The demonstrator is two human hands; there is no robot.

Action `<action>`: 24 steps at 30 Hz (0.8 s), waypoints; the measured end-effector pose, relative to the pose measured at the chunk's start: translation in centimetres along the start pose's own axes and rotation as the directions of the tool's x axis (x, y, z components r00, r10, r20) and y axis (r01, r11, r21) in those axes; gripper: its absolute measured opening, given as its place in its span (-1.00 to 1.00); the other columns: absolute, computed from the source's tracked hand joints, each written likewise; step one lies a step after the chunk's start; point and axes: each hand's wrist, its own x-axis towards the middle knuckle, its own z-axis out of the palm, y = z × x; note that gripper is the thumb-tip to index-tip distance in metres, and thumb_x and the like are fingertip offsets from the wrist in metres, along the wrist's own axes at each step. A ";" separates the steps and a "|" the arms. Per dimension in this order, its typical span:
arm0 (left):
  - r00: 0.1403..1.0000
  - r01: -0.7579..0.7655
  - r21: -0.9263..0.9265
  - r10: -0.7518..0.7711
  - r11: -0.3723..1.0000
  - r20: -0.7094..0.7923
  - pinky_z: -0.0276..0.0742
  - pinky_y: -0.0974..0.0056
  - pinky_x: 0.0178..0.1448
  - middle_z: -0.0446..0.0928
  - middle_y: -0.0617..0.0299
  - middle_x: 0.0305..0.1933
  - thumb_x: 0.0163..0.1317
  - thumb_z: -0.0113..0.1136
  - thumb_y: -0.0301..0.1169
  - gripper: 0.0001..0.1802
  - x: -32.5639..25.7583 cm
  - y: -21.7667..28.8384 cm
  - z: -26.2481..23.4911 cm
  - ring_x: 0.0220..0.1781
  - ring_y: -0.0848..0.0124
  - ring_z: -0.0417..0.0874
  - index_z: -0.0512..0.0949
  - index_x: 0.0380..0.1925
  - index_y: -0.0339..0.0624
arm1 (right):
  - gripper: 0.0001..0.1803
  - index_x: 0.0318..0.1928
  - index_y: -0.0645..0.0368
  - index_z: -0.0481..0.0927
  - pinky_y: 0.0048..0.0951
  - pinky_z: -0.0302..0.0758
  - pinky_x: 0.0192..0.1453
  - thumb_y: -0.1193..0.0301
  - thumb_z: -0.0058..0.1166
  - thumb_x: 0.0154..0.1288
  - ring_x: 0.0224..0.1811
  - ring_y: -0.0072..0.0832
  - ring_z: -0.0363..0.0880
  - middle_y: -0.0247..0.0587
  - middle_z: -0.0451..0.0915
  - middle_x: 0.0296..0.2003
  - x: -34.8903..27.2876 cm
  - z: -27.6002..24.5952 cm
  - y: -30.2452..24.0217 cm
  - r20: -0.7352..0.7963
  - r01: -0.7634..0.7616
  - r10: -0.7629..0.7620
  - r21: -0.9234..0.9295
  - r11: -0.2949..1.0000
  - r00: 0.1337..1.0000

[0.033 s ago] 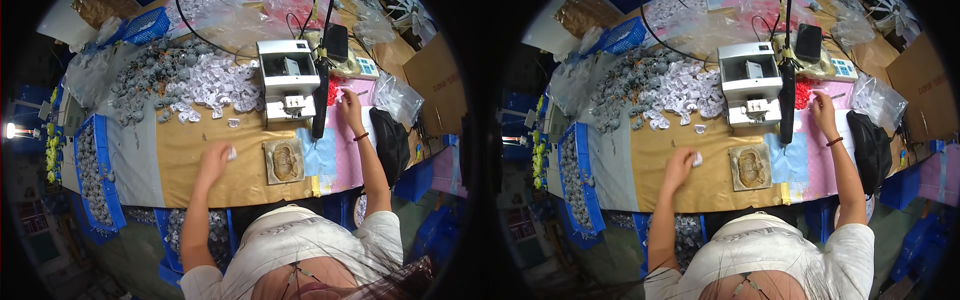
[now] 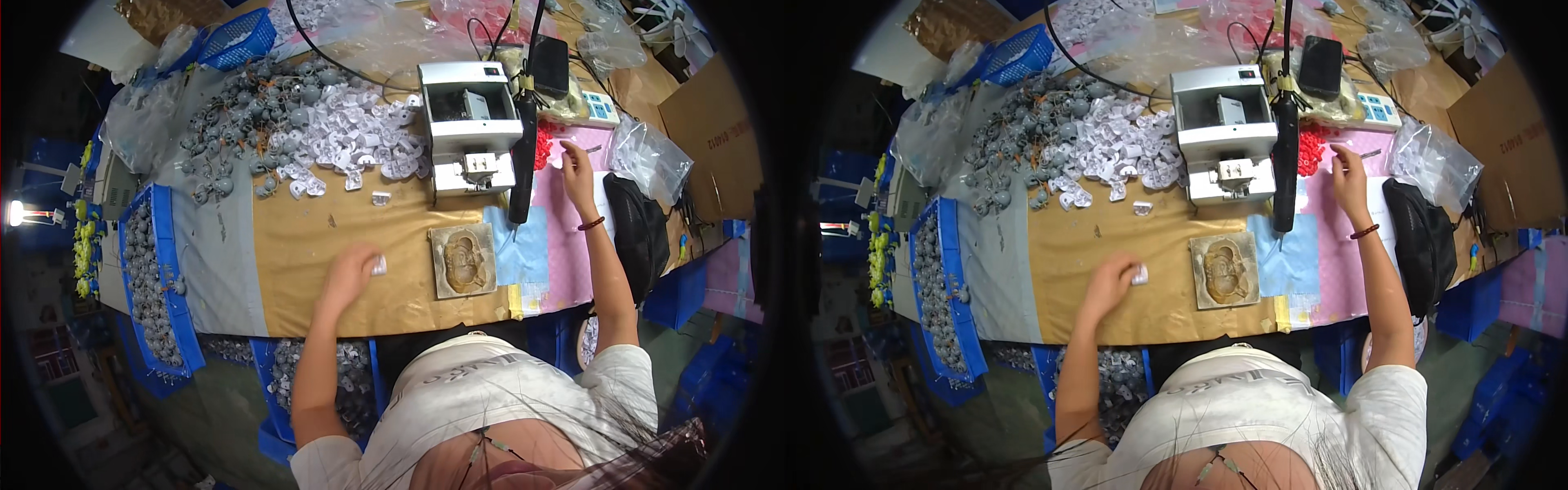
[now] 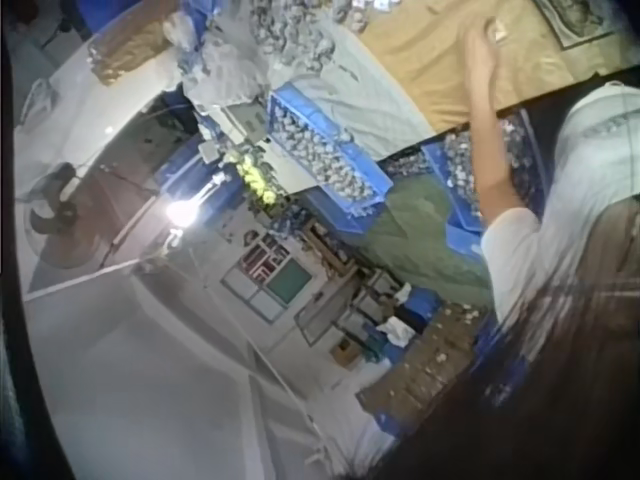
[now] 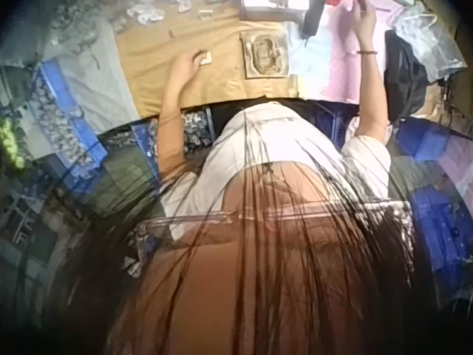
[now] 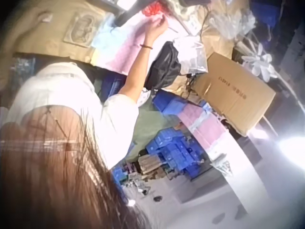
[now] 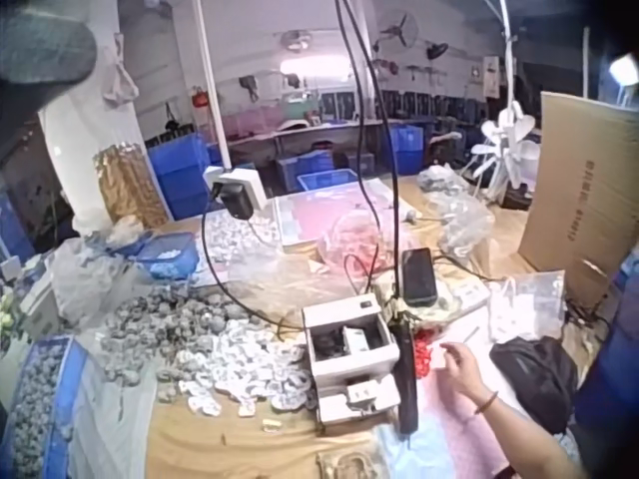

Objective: Assemble small plastic components at a factory workbench using an electric screwdriver.

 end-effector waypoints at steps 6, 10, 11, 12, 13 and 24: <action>0.982 0.128 0.015 -0.125 0.992 -0.139 0.53 0.07 0.06 0.59 0.03 -0.16 0.22 0.30 -0.52 -0.76 -5.0 1.5 1.7 -0.05 0.03 0.61 0.65 -0.08 -0.20 | -0.76 0.03 0.31 0.67 -0.59 0.47 -0.20 0.43 0.11 0.51 -0.33 -0.69 0.50 -0.42 0.59 -0.34 -3.2 -0.8 -8.8 0.248 -0.327 0.232 0.473 0.818 0.940; 0.976 0.120 -0.085 -0.133 0.989 -0.169 0.53 0.09 0.08 0.56 0.04 -0.15 0.20 0.30 -0.58 -0.73 -4.8 4.2 4.6 -0.02 0.04 0.60 0.66 -0.08 -0.21 | -0.83 -0.03 0.31 0.67 -0.59 0.51 -0.17 0.52 0.17 0.44 -0.31 -0.67 0.57 -0.41 0.63 -0.31 -7.0 0.8 -13.4 0.454 -0.374 0.146 0.465 0.802 0.879; 0.980 0.084 -0.167 -0.111 0.982 -0.164 0.53 0.10 0.09 0.56 0.05 -0.15 0.19 0.29 -0.60 -0.74 -4.3 6.1 4.8 -0.01 0.04 0.60 0.66 -0.09 -0.21 | -0.85 -0.05 0.30 0.67 -0.58 0.53 -0.16 0.55 0.17 0.43 -0.30 -0.67 0.58 -0.40 0.63 -0.29 -8.0 1.3 -14.3 0.506 -0.383 0.118 0.458 0.802 0.854; 0.983 0.049 -0.249 -0.092 0.967 -0.160 0.53 0.10 0.10 0.56 0.05 -0.14 0.18 0.28 -0.61 -0.74 -3.9 7.9 5.0 0.00 0.05 0.59 0.66 -0.10 -0.22 | -0.87 -0.08 0.30 0.67 -0.57 0.53 -0.15 0.56 0.19 0.40 -0.28 -0.65 0.58 -0.38 0.63 -0.27 -8.6 1.8 -15.0 0.519 -0.334 0.057 0.458 0.824 0.853; 0.990 -0.031 -0.274 -0.009 0.961 -0.142 0.53 0.10 0.10 0.56 0.06 -0.14 0.17 0.28 -0.63 -0.74 -3.0 8.8 5.6 0.01 0.06 0.59 0.66 -0.12 -0.22 | -0.88 -0.10 0.30 0.67 -0.56 0.54 -0.13 0.58 0.21 0.37 -0.25 -0.64 0.59 -0.36 0.63 -0.25 -9.3 2.3 -15.7 0.531 -0.283 -0.006 0.461 0.841 0.847; 0.958 -0.280 -0.064 0.274 0.958 -0.085 0.48 0.03 0.24 0.54 0.14 0.01 0.08 0.37 -0.51 -0.72 1.8 9.8 9.0 0.22 0.05 0.47 0.65 -0.15 -0.17 | -0.83 -0.27 0.26 0.64 -0.40 0.54 -0.21 0.62 0.38 0.16 -0.29 -0.34 0.64 -0.15 0.68 -0.28 -12.3 4.8 -17.2 0.437 0.153 -0.346 0.418 0.895 0.830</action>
